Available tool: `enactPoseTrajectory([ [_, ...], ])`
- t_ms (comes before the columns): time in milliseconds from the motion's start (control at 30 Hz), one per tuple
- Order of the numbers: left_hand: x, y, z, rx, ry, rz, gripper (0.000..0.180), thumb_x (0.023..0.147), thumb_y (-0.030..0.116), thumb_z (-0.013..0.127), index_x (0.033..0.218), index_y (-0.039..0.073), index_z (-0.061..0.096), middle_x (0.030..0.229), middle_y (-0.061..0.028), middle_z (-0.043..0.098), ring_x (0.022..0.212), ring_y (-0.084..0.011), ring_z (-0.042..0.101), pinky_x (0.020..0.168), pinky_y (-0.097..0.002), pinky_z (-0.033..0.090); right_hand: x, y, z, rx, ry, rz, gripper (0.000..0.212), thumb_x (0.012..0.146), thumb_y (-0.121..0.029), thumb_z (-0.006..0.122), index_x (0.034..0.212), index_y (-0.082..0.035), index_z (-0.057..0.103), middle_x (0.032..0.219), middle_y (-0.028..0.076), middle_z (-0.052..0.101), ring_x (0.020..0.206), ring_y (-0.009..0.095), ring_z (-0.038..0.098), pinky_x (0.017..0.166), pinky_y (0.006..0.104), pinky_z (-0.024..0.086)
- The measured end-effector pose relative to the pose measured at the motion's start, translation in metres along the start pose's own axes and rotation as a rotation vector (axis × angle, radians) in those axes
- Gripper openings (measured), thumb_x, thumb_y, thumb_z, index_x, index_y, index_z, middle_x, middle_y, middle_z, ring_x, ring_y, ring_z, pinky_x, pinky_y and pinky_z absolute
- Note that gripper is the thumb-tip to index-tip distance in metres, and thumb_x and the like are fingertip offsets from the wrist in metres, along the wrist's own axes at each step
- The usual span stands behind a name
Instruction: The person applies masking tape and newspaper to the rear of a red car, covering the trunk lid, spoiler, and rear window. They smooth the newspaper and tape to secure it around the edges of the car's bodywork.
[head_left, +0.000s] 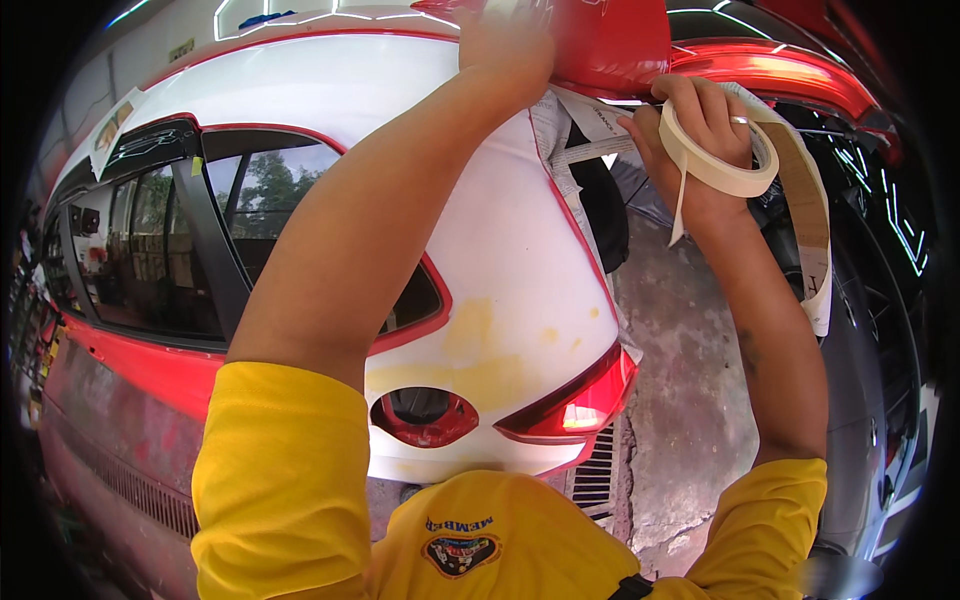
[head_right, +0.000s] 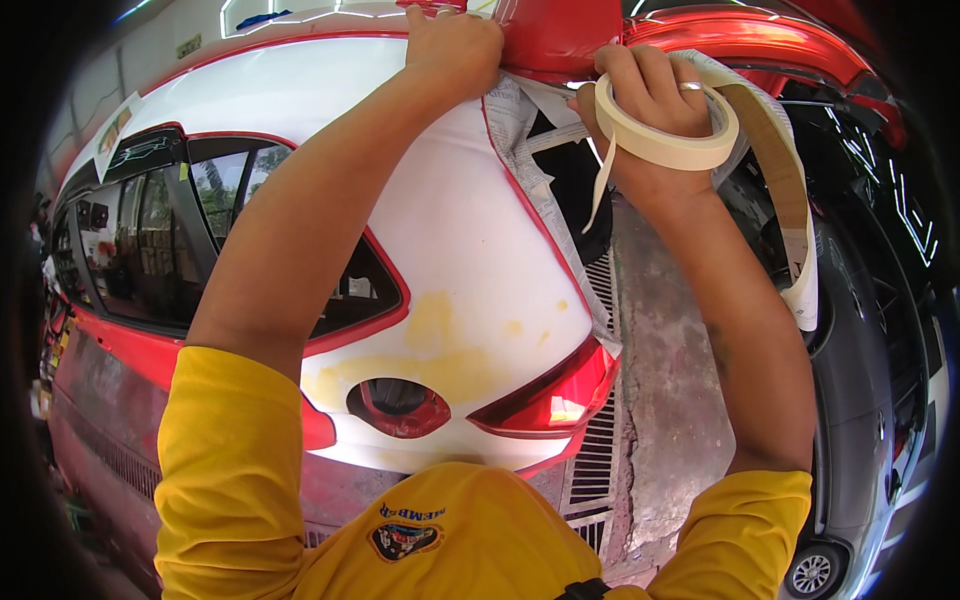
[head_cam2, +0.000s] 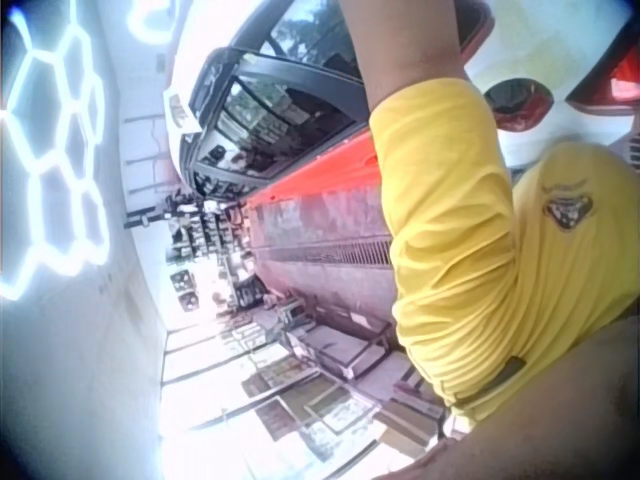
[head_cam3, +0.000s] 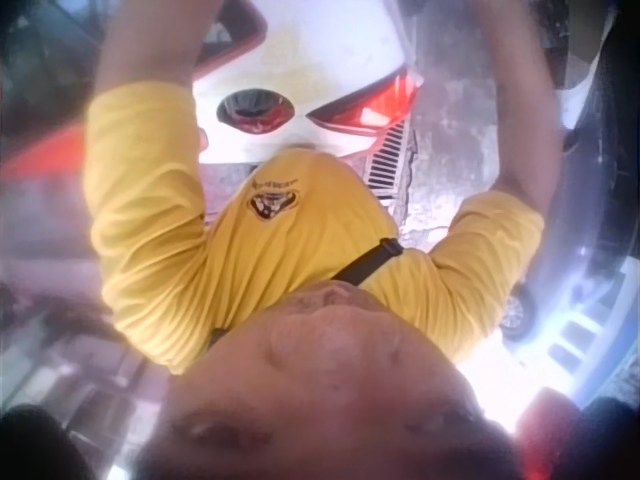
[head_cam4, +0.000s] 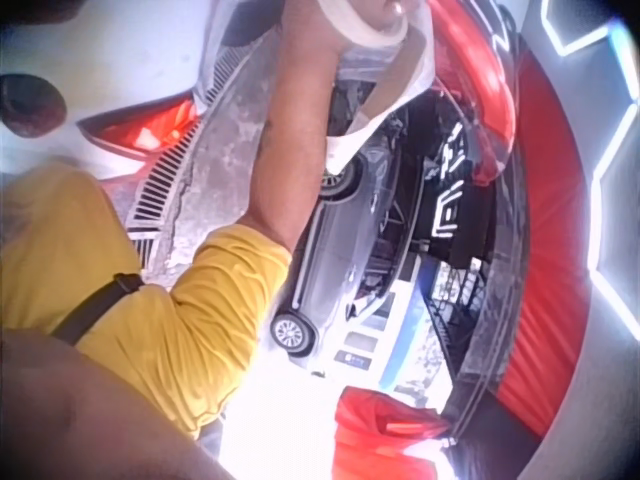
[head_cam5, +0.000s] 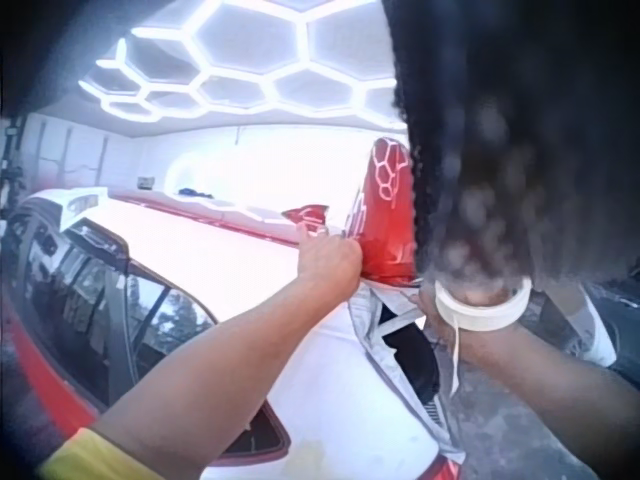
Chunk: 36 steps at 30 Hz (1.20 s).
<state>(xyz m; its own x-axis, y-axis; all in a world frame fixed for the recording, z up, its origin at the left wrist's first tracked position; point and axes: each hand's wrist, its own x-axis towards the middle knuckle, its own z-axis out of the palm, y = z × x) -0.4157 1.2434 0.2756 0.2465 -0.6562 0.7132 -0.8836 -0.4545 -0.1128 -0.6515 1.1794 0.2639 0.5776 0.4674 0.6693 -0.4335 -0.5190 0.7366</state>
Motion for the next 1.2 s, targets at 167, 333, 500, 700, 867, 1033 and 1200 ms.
enactPoseTrajectory([
  [167, 0.0, 0.004, 0.013, 0.108, 0.062, -0.022, 0.02, 0.093, 0.019, 0.075, 0.11, 0.018, 0.086, 0.111, -0.0059, 0.082, 0.123, -0.0312, 0.071, 0.114, -0.0739, 0.035, 0.003, -0.007, -0.005, 0.006, 0.02, -0.08, 0.022, 0.075, -0.025, 0.089, 0.081, -0.011, 0.074, 0.111, 0.003, 0.07, 0.106, 0.024, 0.067, 0.092, 0.0443, 0.051],
  [333, -0.005, 0.003, 0.012, 0.131, 0.109, -0.047, 0.022, 0.094, 0.013, 0.073, 0.112, 0.016, 0.085, 0.115, -0.0063, 0.082, 0.123, -0.0317, 0.072, 0.114, -0.0757, 0.033, 0.01, -0.011, -0.007, 0.016, 0.031, -0.114, 0.021, 0.077, -0.024, 0.089, 0.083, -0.01, 0.074, 0.111, 0.003, 0.07, 0.106, 0.025, 0.068, 0.091, 0.0451, 0.052],
  [500, -0.006, 0.007, 0.008, 0.078, 0.118, -0.05, 0.024, 0.093, 0.013, 0.074, 0.114, 0.016, 0.084, 0.118, -0.0061, 0.081, 0.123, -0.0311, 0.073, 0.115, -0.0781, 0.031, 0.01, 0.007, -0.004, -0.04, -0.012, -0.034, 0.021, 0.081, -0.027, 0.09, 0.084, -0.012, 0.075, 0.112, 0.003, 0.068, 0.107, 0.026, 0.066, 0.088, 0.044, 0.052],
  [700, -0.001, 0.002, 0.011, 0.064, 0.111, -0.052, 0.024, 0.091, 0.014, 0.078, 0.113, 0.015, 0.084, 0.115, -0.0076, 0.081, 0.115, -0.0296, 0.076, 0.118, -0.0814, 0.027, 0.012, 0.01, -0.001, -0.02, -0.004, -0.005, 0.024, 0.078, -0.028, 0.089, 0.082, -0.011, 0.073, 0.11, 0.004, 0.066, 0.106, 0.025, 0.064, 0.089, 0.0443, 0.05],
  [867, 0.006, -0.004, 0.015, -0.001, 0.077, -0.034, 0.022, 0.088, 0.015, 0.081, 0.11, 0.013, 0.084, 0.113, -0.0098, 0.081, 0.108, -0.0311, 0.079, 0.119, -0.0851, 0.024, 0.01, 0.014, 0.004, -0.032, -0.016, 0.019, 0.023, 0.078, -0.026, 0.088, 0.083, -0.011, 0.072, 0.112, 0.005, 0.065, 0.107, 0.026, 0.063, 0.091, 0.0449, 0.049],
  [1033, 0.009, -0.002, 0.014, -0.053, -0.004, -0.057, 0.027, 0.094, 0.006, 0.071, 0.116, 0.017, 0.082, 0.117, -0.009, 0.08, 0.118, -0.034, 0.075, 0.124, -0.0844, 0.017, 0.01, 0.015, 0.006, -0.006, -0.06, 0.063, 0.022, 0.079, -0.027, 0.087, 0.084, -0.011, 0.074, 0.114, 0.006, 0.065, 0.111, 0.028, 0.062, 0.091, 0.0462, 0.05],
  [1200, 0.009, -0.003, 0.021, -0.03, 0.197, -0.119, 0.057, 0.085, 0.017, 0.085, 0.14, 0.018, 0.069, 0.128, -0.013, 0.075, 0.128, -0.0365, 0.071, 0.12, -0.0833, 0.027, 0.013, 0.01, 0.009, -0.015, -0.022, 0.092, 0.024, 0.076, -0.029, 0.09, 0.085, -0.011, 0.076, 0.113, 0.006, 0.065, 0.109, 0.028, 0.063, 0.089, 0.0463, 0.051],
])
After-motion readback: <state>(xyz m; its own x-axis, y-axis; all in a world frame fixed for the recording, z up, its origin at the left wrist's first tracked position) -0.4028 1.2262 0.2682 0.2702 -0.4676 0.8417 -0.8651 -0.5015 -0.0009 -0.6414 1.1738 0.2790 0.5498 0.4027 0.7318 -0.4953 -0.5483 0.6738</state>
